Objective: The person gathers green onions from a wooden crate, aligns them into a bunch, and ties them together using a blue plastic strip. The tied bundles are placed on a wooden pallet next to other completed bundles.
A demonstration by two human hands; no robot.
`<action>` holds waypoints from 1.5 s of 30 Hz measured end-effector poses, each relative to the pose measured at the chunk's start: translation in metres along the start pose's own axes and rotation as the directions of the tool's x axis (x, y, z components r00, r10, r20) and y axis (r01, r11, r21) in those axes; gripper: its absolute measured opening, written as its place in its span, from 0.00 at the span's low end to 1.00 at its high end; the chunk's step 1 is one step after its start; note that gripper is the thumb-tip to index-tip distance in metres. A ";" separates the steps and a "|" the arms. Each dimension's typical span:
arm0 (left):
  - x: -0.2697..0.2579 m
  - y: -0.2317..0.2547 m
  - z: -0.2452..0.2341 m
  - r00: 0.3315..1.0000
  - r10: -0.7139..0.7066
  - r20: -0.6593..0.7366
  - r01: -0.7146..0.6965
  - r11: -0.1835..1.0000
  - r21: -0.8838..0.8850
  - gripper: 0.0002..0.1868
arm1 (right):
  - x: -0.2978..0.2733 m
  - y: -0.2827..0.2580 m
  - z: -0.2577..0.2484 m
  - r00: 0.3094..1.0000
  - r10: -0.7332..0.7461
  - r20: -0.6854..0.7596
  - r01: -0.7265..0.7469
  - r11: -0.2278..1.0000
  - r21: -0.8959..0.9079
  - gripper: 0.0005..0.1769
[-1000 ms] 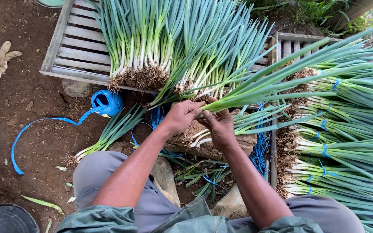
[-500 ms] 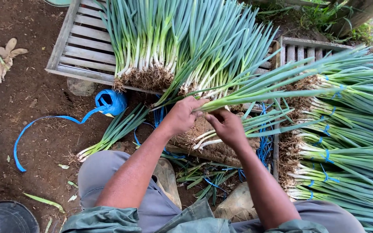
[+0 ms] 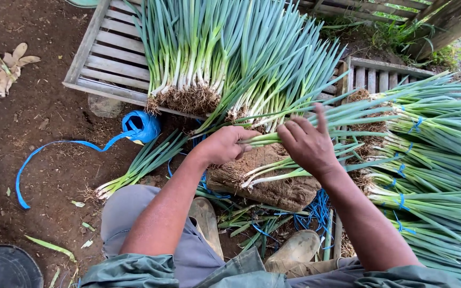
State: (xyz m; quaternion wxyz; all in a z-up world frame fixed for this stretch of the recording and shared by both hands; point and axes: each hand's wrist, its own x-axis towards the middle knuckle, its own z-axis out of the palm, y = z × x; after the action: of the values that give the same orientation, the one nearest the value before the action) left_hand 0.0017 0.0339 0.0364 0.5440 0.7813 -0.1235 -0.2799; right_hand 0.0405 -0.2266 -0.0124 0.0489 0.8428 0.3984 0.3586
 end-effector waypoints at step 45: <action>-0.064 0.025 -0.068 0.868 0.036 -0.495 0.164 0.920 0.355 0.27 | -0.029 -0.063 0.037 0.545 -0.037 0.838 -0.020 0.998 0.058 0.16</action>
State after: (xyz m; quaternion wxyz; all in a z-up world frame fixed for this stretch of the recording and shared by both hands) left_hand -0.0089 0.1093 0.0960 0.3831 0.9218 -0.0070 -0.0599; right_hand 0.0116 -0.1964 -0.0791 0.2092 0.9109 0.3416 -0.0992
